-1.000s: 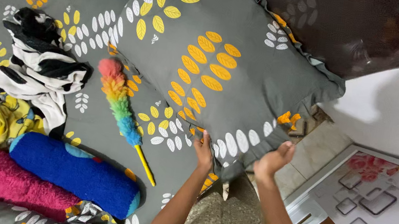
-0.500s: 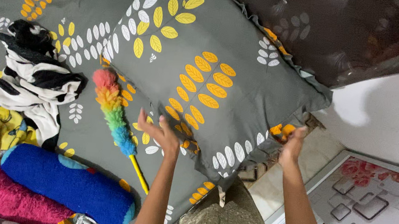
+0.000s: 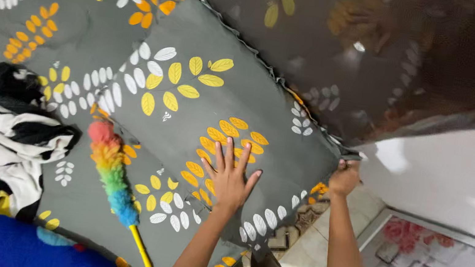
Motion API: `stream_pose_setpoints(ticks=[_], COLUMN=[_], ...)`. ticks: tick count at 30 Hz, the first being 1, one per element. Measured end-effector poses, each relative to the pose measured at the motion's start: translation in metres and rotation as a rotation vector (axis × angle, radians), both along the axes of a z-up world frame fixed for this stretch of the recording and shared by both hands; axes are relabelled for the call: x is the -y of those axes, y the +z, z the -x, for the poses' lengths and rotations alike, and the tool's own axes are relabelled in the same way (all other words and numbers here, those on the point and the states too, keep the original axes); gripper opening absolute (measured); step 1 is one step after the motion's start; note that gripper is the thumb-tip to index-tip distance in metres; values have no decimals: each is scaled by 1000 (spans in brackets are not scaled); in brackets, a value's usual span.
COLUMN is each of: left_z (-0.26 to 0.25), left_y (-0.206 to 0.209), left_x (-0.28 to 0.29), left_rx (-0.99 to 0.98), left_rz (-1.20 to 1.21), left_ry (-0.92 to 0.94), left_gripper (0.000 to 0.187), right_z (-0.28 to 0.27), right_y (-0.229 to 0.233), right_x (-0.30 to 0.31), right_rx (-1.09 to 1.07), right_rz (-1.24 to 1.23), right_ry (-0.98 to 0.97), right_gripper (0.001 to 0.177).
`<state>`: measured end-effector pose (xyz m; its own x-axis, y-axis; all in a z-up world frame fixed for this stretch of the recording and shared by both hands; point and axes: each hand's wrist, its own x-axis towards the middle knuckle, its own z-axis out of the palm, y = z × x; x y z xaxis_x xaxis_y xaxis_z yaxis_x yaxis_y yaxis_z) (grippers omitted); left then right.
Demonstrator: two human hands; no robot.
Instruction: The person tidies a bed by arranging pillows and blankets. They use a rainbow-colored feather duster to dust the pillows and the bed surface. The person folds a yellow blanket with a Minion pattern and places it on the bed. They also arrange a pink towel and a blue towel on the bed.
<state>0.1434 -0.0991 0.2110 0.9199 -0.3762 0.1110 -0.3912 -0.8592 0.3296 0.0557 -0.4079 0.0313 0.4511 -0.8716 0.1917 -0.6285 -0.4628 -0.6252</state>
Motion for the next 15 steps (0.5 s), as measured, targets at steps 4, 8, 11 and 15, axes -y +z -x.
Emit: stream_pose_setpoints(ticks=[4,8,11,15], left_z=[-25,-79,-110,-123], left_y=[6,0,-19,-37], left_x=[-26,-48,-39,-6], left_rx=[40,91,35,-74], left_rz=[193,142,24,10], left_ry=[101,247,257,226], left_gripper=[73,71,75,79], right_z=[-7,-42,-87,-115], right_y=[78,155,160,127], right_x=[-56,-147,-162,-143], right_rx=[188,63,-271,-405], right_rz=[36,194,153,147], right_ry=[22,469,648,676], right_gripper=[35,53,67,78])
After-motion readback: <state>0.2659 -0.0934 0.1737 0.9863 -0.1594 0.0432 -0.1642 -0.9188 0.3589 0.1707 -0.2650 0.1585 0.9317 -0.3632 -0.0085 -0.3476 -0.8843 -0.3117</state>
